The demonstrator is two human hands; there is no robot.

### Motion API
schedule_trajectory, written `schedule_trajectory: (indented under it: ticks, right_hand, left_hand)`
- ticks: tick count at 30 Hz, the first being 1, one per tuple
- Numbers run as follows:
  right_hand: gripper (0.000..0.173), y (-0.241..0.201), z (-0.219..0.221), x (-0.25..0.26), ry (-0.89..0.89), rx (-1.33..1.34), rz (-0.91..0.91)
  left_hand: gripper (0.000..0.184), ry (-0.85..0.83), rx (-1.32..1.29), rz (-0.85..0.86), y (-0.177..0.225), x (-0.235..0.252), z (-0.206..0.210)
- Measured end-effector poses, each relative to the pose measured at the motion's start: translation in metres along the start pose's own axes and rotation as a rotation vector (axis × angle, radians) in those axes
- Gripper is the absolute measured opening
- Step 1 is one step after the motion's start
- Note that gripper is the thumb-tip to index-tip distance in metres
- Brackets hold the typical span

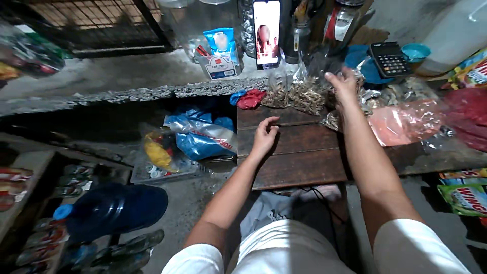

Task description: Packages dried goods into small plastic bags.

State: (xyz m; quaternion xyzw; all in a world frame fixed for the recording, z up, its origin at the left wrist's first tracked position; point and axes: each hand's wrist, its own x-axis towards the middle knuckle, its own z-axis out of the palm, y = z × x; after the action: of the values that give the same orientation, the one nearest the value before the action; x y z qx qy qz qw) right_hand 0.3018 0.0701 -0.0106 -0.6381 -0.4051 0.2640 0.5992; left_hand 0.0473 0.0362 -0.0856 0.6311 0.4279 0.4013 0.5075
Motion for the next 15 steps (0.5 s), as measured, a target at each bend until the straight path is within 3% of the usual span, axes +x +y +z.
schedule_trajectory:
  ticks: [2, 3, 8, 13, 15]
  right_hand:
    - [0.038, -0.002, 0.003, -0.005, -0.081, -0.076, -0.017]
    - [0.028, -0.006, 0.003, -0.011, -0.123, -0.118, -0.042]
    - [0.016, -0.031, -0.004, -0.055, -0.326, -0.163, -0.261]
    - [0.014, -0.040, -0.002, -0.094, -0.464, -0.086, -0.345]
    - [0.013, -0.037, 0.002, -0.105, -0.517, -0.077, -0.382]
  left_hand:
    - [0.033, -0.005, -0.009, 0.009, -0.001, 0.001, -0.001]
    - [0.034, -0.007, -0.020, 0.017, -0.001, 0.001, -0.001]
    - [0.045, -0.023, -0.044, 0.142, 0.011, -0.004, -0.002]
    - [0.083, -0.095, 0.001, 0.330, 0.030, -0.001, 0.003]
    - [0.072, -0.142, -0.052, 0.309, 0.038, -0.006, 0.001]
